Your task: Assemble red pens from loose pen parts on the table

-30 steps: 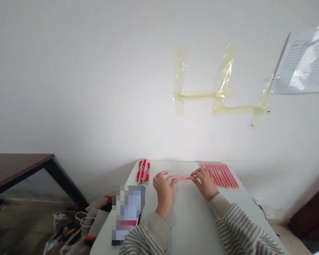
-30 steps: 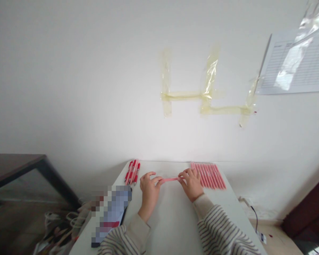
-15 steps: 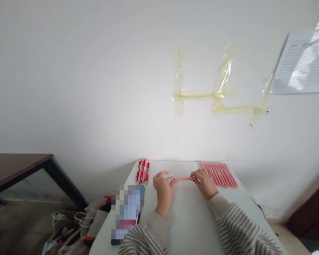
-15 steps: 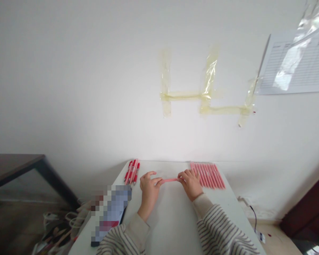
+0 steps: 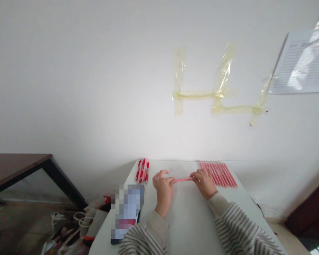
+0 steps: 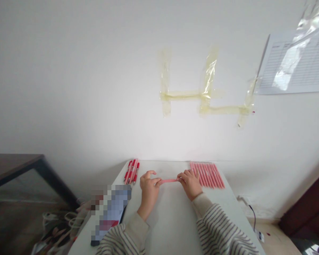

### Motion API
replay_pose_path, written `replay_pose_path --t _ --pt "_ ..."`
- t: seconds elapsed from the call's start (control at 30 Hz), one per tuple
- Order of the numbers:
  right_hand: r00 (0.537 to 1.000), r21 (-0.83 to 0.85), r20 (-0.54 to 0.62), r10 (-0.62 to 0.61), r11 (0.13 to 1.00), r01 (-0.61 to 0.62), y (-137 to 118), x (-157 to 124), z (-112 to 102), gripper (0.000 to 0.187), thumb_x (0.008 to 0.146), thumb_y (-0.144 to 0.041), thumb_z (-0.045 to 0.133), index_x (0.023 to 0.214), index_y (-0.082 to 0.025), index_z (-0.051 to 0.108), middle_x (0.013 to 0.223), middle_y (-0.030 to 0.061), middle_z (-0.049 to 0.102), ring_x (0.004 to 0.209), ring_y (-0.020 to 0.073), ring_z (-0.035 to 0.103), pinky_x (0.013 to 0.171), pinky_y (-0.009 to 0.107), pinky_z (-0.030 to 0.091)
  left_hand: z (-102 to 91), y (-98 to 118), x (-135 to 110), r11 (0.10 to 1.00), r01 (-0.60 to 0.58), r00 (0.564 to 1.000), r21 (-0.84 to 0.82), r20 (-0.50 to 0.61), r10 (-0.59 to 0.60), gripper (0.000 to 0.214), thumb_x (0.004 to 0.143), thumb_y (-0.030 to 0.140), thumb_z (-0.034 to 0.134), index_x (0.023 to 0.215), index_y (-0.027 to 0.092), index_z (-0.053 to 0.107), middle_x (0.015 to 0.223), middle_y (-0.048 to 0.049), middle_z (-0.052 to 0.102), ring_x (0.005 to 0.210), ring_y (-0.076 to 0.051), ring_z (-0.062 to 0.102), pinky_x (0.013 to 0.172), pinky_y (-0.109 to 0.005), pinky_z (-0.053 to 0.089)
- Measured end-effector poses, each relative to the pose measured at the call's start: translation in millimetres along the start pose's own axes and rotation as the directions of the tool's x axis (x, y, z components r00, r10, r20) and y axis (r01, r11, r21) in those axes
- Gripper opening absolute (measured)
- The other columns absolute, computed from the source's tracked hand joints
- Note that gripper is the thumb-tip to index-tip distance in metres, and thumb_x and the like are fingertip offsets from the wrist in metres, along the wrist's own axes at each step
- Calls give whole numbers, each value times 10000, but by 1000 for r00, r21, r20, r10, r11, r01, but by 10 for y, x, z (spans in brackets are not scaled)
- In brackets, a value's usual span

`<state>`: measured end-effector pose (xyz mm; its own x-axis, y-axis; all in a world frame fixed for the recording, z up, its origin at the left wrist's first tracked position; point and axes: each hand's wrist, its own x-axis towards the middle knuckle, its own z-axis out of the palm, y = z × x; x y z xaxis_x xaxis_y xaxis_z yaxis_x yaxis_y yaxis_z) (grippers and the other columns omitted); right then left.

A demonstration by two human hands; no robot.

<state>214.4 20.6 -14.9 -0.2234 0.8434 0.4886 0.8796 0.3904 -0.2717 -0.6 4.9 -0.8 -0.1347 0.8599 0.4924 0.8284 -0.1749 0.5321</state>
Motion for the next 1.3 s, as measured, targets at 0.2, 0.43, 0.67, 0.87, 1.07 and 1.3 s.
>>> replay_pose_path --t 0.2,0.43,0.67,0.87,1.07,1.3 --pt "999 42 -26 -29 999 30 13 7 -20 219 995 -408 525 939 -303 708 894 25 689 983 240 593 999 508 394 -23 25 -3 1000 16 1000 4 -9 -16 172 797 214 683 710 307 798 1171 -32 641 1123 -266 510 1029 -481 438" --pt "992 345 -120 -36 936 76 74 28 -2 284 909 -494 645 1026 -242 703 892 57 692 935 238 610 862 385 496 3 -4 2 999 13 999 43 -53 -11 109 821 295 693 827 288 801 1164 -71 618 1102 -270 529 1002 -470 439" --pt "979 776 -67 195 627 -71 52 58 11 332 753 -548 785 843 -239 703 847 39 694 859 229 629 844 396 508 -2 9 -26 999 -16 999 41 -36 18 144 859 364 660 891 316 792 1138 -62 613 1096 -249 525 1006 -455 419" --pt "947 977 111 302 139 -159 -77 75 20 306 705 -475 851 841 -238 713 957 51 729 993 241 638 943 426 493 -18 75 -48 997 -70 998 -18 10 70 173 850 427 672 830 314 802 1145 -59 637 1148 -268 489 1044 -503 395" --pt "867 878 392 308 -406 -253 -165 42 2 273 726 -349 847 883 -255 644 969 21 746 1003 215 666 955 463 509 15 110 -108 994 -101 978 -49 180 108 191 893 413 615 929 340 787 1240 -38 645 1271 -281 463 1147 -621 309" --pt "847 725 464 258 -660 -196 65 62 -42 210 722 -217 781 826 -250 602 683 -79 598 636 106 571 755 334 536 106 -22 -150 977 -97 942 192 333 28 397 928 419 534 1318 410 606 1512 -36 505 1452 -377 317 1132 -784 194"
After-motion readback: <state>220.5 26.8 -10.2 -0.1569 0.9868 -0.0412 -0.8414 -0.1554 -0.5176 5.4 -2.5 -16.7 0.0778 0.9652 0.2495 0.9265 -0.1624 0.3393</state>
